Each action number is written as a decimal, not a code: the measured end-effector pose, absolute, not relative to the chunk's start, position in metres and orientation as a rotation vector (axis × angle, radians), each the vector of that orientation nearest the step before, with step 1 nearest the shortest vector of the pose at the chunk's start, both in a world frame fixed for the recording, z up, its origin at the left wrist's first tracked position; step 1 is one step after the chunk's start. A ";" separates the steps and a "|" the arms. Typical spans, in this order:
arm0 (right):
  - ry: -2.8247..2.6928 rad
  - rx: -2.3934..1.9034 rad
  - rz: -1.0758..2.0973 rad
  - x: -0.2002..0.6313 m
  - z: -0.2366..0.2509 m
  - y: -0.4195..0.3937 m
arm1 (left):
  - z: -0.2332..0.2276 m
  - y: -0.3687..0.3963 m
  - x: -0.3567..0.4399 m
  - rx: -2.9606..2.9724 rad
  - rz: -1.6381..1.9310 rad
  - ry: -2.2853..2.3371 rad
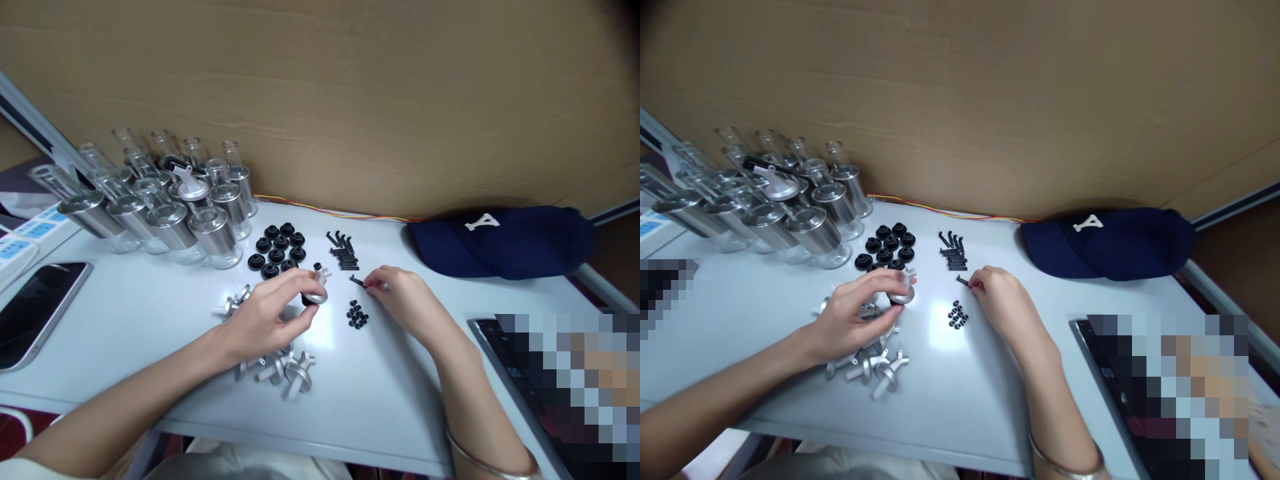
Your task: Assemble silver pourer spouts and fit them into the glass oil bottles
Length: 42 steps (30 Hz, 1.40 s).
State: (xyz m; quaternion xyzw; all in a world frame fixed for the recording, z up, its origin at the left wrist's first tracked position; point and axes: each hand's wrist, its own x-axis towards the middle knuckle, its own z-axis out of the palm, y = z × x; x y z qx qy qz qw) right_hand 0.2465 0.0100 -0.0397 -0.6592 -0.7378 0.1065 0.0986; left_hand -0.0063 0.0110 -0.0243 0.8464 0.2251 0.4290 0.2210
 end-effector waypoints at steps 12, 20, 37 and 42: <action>-2.137 -2.148 0.232 0.233 -0.032 0.006 | -0.023 0.010 -0.006 2.315 1.161 0.627; -2.164 -2.267 0.116 0.224 -0.025 0.006 | -0.023 0.010 -0.006 2.336 1.148 0.638; -2.143 -2.101 0.347 0.234 -0.035 0.003 | -0.023 0.011 -0.006 2.409 1.110 0.624; -2.084 -1.860 0.230 0.230 -0.032 0.004 | -0.024 0.010 -0.008 2.407 1.102 0.731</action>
